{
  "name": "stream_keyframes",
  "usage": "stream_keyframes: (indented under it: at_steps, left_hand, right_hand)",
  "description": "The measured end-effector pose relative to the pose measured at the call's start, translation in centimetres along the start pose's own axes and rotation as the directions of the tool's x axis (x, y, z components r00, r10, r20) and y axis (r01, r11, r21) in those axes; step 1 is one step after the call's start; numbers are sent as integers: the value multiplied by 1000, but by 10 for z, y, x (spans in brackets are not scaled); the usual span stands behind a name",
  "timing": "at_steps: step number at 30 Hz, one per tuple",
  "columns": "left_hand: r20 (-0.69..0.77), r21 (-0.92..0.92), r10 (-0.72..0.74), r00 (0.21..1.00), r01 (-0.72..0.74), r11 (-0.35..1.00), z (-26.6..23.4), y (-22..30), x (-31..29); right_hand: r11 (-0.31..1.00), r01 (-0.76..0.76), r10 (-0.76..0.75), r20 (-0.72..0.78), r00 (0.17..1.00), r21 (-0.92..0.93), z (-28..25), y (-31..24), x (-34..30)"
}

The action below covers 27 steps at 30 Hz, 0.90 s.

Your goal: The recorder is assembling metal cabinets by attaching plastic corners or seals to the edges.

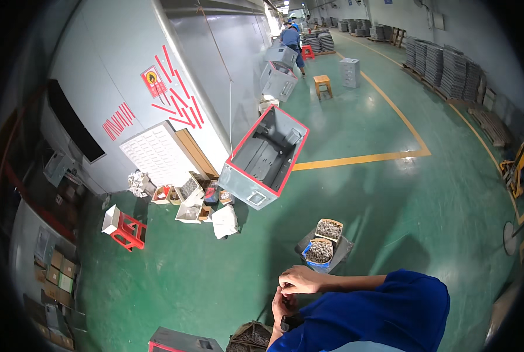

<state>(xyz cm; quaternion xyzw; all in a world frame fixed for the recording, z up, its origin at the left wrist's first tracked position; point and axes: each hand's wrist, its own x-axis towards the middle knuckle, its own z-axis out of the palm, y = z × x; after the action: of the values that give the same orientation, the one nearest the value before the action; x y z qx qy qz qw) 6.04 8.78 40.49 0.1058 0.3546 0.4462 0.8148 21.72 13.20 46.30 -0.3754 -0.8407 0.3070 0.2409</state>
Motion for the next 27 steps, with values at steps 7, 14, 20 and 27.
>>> stream_keyframes:
  at_steps: [7,14,20,27]
  left_hand:
    - [19,-23,12,1000,-11,1000,-3,-1,-1]
    - [-24,-5,-5,1000,5,1000,7,4,-10]
    - [0,-46,28,1000,-28,999,11,10,-17]
    - [-27,-2,44,999,-44,999,-22,-17,-19]
  right_hand:
    - [997,58,-55,-68,996,48,6,-4,0]
    - [994,85,-77,-111,991,66,6,-8,0]
    - [995,24,-16,-92,996,97,-13,-34,9]
    - [993,-18,25,-53,998,118,38,-8,-11]
